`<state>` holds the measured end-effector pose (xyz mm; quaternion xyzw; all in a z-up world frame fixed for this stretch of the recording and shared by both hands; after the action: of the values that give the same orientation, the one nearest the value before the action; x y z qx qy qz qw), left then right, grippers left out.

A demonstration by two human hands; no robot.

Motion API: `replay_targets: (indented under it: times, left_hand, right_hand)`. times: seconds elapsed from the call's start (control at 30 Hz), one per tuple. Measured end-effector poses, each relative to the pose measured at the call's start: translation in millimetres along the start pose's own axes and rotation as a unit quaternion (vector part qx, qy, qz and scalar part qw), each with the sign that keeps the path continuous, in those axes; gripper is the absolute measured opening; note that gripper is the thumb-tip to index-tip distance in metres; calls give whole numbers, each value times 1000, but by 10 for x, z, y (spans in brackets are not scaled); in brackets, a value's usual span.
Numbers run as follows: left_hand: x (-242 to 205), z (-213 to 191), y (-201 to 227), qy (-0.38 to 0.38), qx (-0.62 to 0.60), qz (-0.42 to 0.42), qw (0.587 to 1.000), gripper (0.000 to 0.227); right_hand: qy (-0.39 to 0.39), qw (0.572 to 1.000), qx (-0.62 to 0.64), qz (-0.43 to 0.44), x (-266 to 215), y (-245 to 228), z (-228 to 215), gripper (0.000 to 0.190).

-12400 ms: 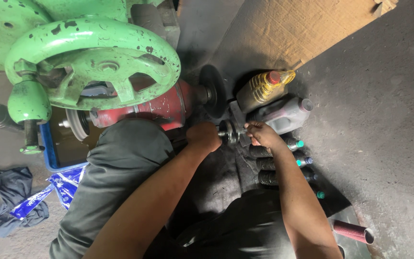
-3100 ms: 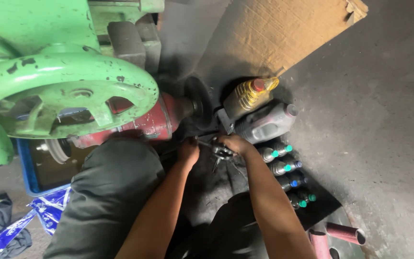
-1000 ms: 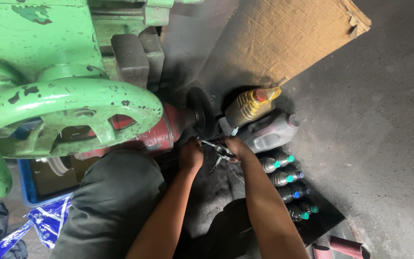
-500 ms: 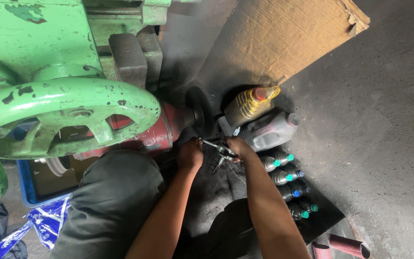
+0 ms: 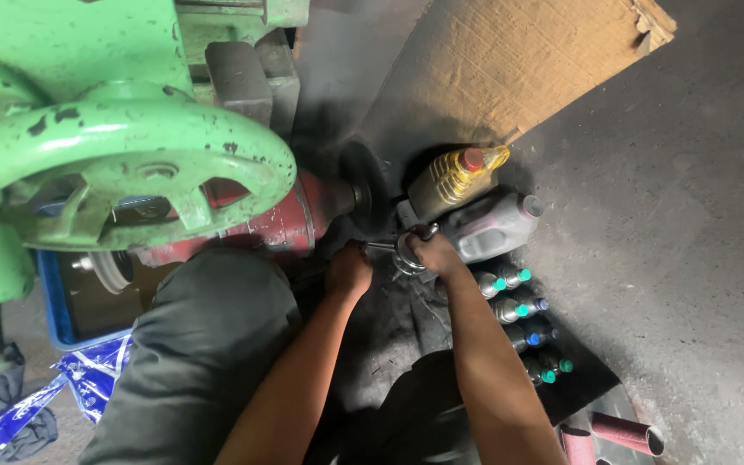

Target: The person sits on the floor beside a bench grinder and uses a wrench to loosen and retighten the fastener on the grinder's wheel shaft, holding the wheel with the other hand. They reposition the wrench repeatedly and handle the grinding wheel while working on the assembly.

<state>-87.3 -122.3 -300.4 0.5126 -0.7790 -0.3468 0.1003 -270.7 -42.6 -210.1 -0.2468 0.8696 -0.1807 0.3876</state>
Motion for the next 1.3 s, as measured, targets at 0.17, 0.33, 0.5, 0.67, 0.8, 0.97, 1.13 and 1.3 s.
replay_targets:
  times: [0.17, 0.33, 0.5, 0.67, 0.8, 0.97, 1.13, 1.3]
  left_hand:
    - [-12, 239, -75, 68, -47, 48, 995, 22]
    - [382, 1097, -275, -83, -579, -17, 811, 22]
    - [223, 878, -225, -28, -544, -76, 835, 25]
    - [105, 1394, -107, -140, -568, -65, 808, 23]
    - [-379, 983, 311, -244, -596, -230, 730, 20]
    - [-270, 1000, 440, -140, -725, -160, 655, 19]
    - [-167, 1410, 276, -113, -727, -208, 645, 12]
    - [-95, 1416, 292, -109, -754, -185, 621, 9]
  right_hand:
    - [130, 955, -48, -261, -406, -344, -182, 46]
    - [175, 922, 27, -345, -414, -334, -279, 52]
    - [177, 919, -1, -352, -436, -341, -269, 52]
    - [77, 964, -93, -235, -477, -308, -155, 35]
    - [29, 958, -156, -238, -533, -291, -9, 33]
    - [22, 972, -50, -228, -697, -471, -32, 35]
    - [-2, 974, -119, -191, -664, -545, 67, 34]
    - [6, 975, -102, -195, -572, -542, 65, 33]
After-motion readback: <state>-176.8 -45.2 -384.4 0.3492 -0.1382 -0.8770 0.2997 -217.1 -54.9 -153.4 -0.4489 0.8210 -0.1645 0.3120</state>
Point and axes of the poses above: each hand's wrist, its own x-axis towards the middle knuckle, its own z-axis out of the palm, y = z × x, the point moved 7 cm from there along x, towards the middle knuckle, and after that the axes turned 11 degrees about x, right-handed, at the moved point
